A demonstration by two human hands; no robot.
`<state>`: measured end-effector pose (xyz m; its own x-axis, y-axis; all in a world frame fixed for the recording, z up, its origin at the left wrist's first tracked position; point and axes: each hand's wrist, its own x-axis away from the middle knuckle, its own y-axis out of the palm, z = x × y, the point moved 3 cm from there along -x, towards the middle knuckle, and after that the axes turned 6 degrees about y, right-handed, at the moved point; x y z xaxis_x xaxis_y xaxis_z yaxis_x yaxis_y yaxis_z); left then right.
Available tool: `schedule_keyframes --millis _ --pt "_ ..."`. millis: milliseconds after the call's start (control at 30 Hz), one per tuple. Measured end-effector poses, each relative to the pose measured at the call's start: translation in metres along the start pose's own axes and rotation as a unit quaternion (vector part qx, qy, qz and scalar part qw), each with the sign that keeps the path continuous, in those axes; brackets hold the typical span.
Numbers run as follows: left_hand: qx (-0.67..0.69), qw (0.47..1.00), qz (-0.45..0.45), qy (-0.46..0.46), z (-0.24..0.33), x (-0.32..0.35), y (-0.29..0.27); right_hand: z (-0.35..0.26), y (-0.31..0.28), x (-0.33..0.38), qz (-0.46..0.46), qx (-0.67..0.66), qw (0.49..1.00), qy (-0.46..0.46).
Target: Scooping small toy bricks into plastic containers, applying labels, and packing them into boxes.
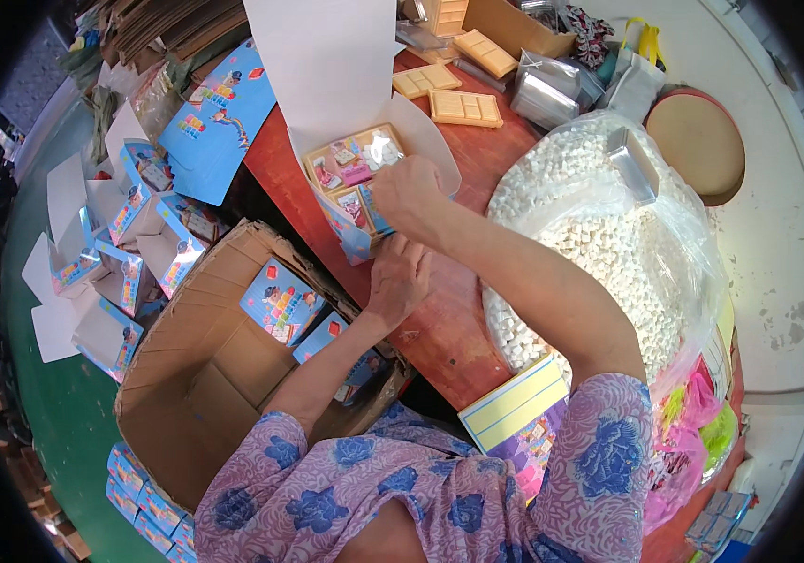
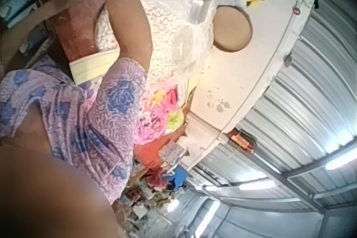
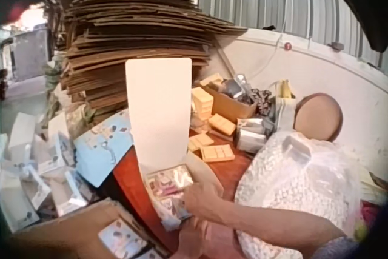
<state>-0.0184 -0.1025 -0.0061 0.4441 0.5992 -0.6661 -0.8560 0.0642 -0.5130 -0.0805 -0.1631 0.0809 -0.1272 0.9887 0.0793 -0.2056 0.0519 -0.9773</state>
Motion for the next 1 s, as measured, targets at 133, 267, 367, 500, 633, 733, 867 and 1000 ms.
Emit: schedule_keyframes --millis 133,267,367,500,633,733,867,1000 --pt "-0.020 0.999 -0.016 0.019 -0.005 0.006 -0.003 -0.016 0.002 0.005 0.119 -0.052 0.990 -0.048" --pt "-0.001 0.999 -0.029 0.018 0.006 -0.006 -0.014 -0.004 0.021 0.005 0.137 -0.175 0.971 -0.093" --pt "-0.002 0.999 -0.036 0.039 0.009 -0.002 -0.017 -0.001 0.021 0.006 0.142 -0.209 0.960 -0.120" --pt "-0.009 0.998 0.020 0.056 0.021 0.000 -0.037 0.001 0.011 0.002 0.073 -0.255 0.964 -0.034" --pt "0.052 0.991 0.083 0.094 0.037 0.003 -0.067 -0.013 0.005 -0.012 0.224 -0.320 0.918 -0.073" --pt "0.004 0.984 0.133 0.117 0.042 -0.008 -0.090 -0.021 0.015 -0.024 0.254 -0.252 0.929 -0.092" --pt "-0.051 0.980 0.191 0.009 0.015 -0.025 -0.105 -0.034 0.029 -0.030 0.203 -0.095 0.969 -0.101" --pt "-0.016 0.983 0.161 -0.090 -0.015 -0.039 -0.096 -0.029 0.033 -0.037 0.147 -0.180 0.967 -0.101"
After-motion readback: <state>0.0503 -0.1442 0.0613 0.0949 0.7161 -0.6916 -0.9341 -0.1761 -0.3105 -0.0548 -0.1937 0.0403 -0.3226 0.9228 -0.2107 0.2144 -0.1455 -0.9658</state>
